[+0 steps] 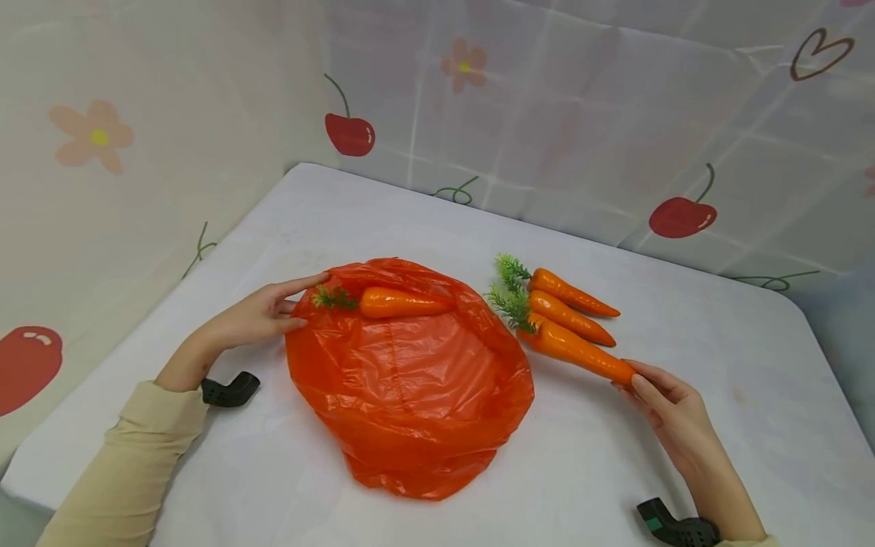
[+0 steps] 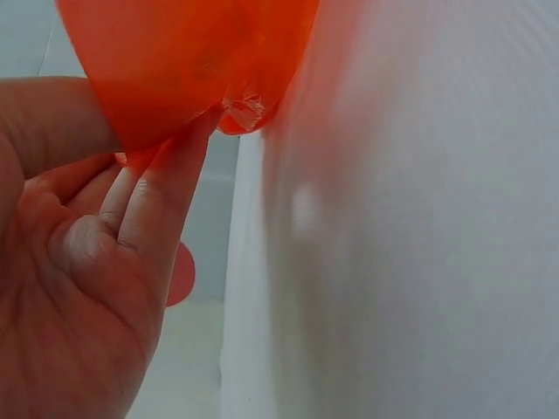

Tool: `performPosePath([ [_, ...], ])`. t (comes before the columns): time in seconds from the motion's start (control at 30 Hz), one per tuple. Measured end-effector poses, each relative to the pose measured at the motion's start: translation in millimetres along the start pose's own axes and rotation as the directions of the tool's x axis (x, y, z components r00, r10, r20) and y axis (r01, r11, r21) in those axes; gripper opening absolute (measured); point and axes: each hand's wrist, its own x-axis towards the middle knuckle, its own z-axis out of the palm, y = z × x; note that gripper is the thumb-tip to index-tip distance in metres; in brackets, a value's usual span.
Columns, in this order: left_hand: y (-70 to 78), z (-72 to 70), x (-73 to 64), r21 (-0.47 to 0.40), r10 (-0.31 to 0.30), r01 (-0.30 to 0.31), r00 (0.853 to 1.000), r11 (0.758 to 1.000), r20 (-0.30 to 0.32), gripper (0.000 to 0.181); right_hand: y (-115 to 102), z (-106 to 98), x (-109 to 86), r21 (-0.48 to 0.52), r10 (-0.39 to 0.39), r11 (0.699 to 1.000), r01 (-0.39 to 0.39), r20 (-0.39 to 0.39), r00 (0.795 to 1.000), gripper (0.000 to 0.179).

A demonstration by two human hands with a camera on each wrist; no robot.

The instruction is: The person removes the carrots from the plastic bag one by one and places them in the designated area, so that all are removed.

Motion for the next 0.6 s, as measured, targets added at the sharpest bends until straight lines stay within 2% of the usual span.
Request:
performPosePath([
  [0.33, 1.8, -5.6, -4.6, 0.054, -0.023, 0.024, 1.0, 0.998, -0.015, 0.067, 11.0, 1.6, 2.6, 0.038, -0.022, 0.999, 0.02, 0.054, 0.998, 0.029],
  [0.6, 4.1, -9.8, -7.9, 0.067, -0.038, 0.038, 0.999, 0.997, -0.005, 0.065, 16.8, 6.3, 4.2, 0.051, 0.012, 0.999, -0.014, 0.054, 0.998, 0.029],
])
